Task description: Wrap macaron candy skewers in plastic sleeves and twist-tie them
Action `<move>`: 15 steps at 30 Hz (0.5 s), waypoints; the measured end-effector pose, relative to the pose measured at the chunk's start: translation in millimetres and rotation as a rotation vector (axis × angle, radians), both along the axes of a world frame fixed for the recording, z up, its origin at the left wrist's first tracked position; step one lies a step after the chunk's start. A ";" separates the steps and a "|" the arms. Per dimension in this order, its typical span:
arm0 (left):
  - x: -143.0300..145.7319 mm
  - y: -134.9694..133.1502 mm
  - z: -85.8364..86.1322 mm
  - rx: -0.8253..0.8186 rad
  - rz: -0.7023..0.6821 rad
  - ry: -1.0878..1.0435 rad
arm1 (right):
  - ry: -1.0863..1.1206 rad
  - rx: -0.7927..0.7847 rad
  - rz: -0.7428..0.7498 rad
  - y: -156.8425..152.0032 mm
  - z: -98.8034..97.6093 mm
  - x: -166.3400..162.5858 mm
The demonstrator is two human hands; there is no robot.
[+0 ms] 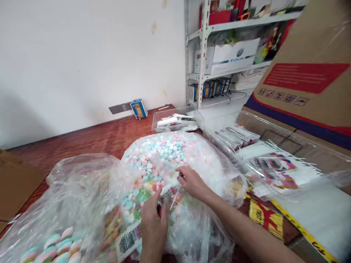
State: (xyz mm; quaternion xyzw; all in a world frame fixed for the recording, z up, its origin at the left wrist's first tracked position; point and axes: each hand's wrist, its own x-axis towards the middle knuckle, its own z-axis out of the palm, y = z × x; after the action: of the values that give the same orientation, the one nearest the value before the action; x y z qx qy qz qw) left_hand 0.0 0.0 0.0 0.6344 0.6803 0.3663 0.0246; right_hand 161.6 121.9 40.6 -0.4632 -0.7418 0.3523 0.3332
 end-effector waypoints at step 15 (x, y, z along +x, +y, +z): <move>-55.7 -74.0 -1.7 -0.373 0.058 0.336 | -0.078 -0.370 0.593 -74.8 27.6 70.9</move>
State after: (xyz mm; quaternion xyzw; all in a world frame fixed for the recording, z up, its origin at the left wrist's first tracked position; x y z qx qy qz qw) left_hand -55.7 -74.0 -1.7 0.6512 0.7484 0.1246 0.0172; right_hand 232.5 47.1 68.3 -0.2934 -0.7798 0.5442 0.0982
